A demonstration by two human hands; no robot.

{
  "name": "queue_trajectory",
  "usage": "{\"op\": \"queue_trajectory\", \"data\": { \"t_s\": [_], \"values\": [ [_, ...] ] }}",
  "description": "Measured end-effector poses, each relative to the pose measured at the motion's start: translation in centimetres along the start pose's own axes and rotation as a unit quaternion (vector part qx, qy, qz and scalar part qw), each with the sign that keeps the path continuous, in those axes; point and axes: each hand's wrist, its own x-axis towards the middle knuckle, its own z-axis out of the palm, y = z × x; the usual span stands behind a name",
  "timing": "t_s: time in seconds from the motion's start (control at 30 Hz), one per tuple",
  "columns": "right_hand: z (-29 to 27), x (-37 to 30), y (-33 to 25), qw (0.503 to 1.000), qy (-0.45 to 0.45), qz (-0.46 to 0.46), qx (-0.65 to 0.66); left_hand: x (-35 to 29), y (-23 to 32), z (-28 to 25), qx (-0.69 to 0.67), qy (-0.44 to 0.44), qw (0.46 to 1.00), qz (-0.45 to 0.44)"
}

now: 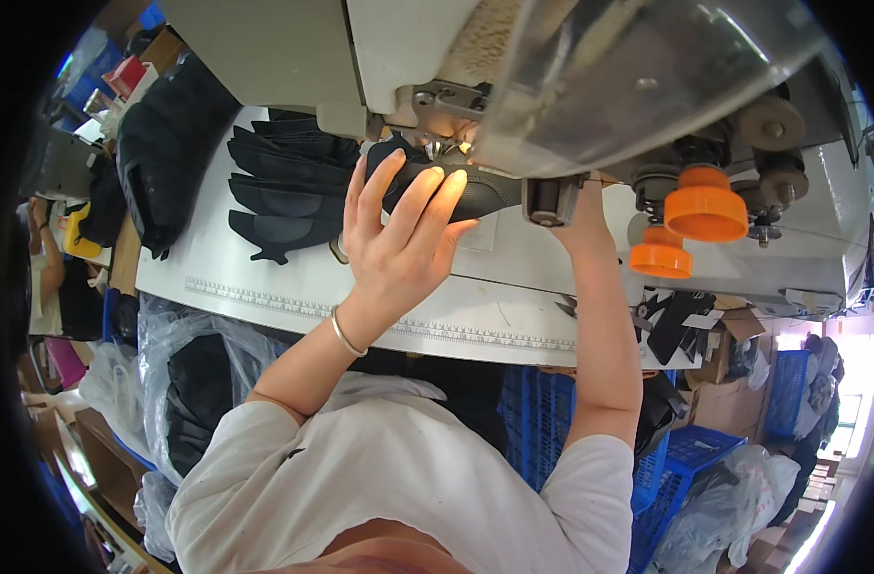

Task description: The person prepares a sewing machine by threading it and then sews a black fabric part. After sewing, the person uses scissors to trim excess threads and edges from the finished piece.

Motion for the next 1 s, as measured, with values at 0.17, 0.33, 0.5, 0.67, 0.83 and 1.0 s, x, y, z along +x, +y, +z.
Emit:
{"op": "queue_trajectory", "data": {
  "t_s": [0.17,0.33,0.5,0.67,0.83,1.0],
  "values": [
    [-0.6,-0.3,-2.2,0.998,0.007,-0.031,-0.046,0.6,-0.3,-0.4,0.007,-0.010,1.000,0.012],
    [-1.6,-0.3,-6.0,0.991,-0.017,-0.056,-0.123,0.5,0.4,-1.0,0.059,-0.009,0.998,0.031],
    [-1.7,-0.7,-6.0,0.978,0.013,-0.136,-0.157,1.0,-0.1,-1.3,0.058,-0.038,0.993,0.091],
    [-2.6,-2.1,-11.5,0.981,-0.044,0.016,-0.190,1.1,-0.1,-1.6,0.062,-0.036,0.993,0.093],
    [-2.5,-3.3,-11.8,0.972,-0.016,-0.032,-0.232,1.3,-0.1,-1.6,0.064,-0.038,0.992,0.103],
    [-2.1,-3.5,-11.7,0.952,0.053,-0.157,-0.257,1.8,-0.4,-1.7,0.066,-0.049,0.988,0.130]
  ]
}}
